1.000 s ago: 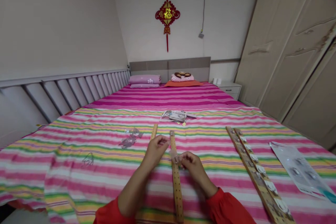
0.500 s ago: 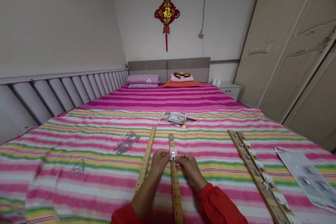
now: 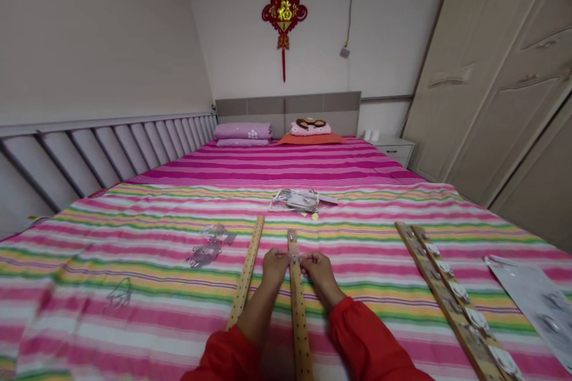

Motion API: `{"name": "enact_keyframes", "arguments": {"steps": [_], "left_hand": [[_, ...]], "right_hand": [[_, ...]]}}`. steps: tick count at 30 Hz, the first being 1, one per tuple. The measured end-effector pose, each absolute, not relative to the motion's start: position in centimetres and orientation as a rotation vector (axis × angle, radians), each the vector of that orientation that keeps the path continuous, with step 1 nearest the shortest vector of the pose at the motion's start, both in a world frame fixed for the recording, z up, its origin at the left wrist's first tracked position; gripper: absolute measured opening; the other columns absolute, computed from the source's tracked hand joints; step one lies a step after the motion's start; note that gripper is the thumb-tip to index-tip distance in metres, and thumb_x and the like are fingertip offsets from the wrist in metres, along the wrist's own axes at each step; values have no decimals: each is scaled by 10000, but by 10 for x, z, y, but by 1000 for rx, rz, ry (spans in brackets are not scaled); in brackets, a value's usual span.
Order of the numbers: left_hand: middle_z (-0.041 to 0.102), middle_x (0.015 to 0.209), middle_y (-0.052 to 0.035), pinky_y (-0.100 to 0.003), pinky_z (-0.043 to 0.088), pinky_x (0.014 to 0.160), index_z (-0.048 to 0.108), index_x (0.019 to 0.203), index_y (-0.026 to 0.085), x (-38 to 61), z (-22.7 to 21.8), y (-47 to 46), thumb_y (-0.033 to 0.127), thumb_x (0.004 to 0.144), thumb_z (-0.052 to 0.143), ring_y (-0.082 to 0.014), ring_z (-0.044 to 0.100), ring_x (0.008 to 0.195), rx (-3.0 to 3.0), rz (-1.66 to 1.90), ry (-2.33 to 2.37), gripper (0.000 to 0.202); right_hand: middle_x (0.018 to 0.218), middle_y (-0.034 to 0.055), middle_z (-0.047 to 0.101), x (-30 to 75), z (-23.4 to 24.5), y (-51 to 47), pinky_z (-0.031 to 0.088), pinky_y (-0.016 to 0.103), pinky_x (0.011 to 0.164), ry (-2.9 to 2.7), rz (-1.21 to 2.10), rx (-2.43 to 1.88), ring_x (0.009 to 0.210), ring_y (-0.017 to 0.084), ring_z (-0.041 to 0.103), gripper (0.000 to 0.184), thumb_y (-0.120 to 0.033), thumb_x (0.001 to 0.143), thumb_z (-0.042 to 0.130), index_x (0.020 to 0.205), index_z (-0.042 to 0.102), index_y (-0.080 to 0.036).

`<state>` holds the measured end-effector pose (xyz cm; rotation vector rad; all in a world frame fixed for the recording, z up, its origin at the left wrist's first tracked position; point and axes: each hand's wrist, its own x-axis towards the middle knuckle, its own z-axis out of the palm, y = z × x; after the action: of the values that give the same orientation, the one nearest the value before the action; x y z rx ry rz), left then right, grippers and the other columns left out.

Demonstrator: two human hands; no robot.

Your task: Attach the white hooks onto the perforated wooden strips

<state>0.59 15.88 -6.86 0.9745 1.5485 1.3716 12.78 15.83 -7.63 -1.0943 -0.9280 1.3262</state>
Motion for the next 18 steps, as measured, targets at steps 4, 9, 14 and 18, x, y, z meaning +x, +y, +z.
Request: {"name": "enact_keyframes", "arguments": {"steps": [4, 9, 14, 18], "left_hand": [[615, 543, 19, -238, 446, 573, 558, 570, 169, 6, -68, 163, 154, 531, 612, -147, 595, 579, 981, 1359, 1606, 68], [622, 554, 11, -237, 450, 579, 553, 570, 170, 8, -65, 164, 134, 556, 616, -148, 603, 582, 980, 1327, 1663, 73], [612, 517, 13, -233, 444, 562, 535, 545, 178, 9, -63, 165, 94, 557, 618, -149, 596, 559, 973, 1299, 1707, 119], [623, 515, 13, -229, 448, 549, 530, 529, 179, 10, -64, 166, 74, 556, 614, -147, 597, 549, 963, 1286, 1693, 137]], "right_hand": [[347, -54, 506, 127, -77, 162, 328, 224, 374, -956, 1298, -1111, 342, 90, 425, 167, -290, 500, 669, 479, 536, -190], [337, -56, 487, 126, -78, 166, 322, 230, 368, -968, 1282, -1130, 341, 98, 426, 194, -323, 498, 665, 475, 517, -200], [329, -52, 481, 123, -82, 170, 309, 227, 354, -964, 1279, -1146, 344, 106, 434, 194, -321, 489, 662, 473, 508, -204], [326, -53, 477, 123, -84, 172, 305, 226, 351, -956, 1279, -1149, 346, 110, 440, 181, -311, 493, 652, 478, 503, -208]]}}
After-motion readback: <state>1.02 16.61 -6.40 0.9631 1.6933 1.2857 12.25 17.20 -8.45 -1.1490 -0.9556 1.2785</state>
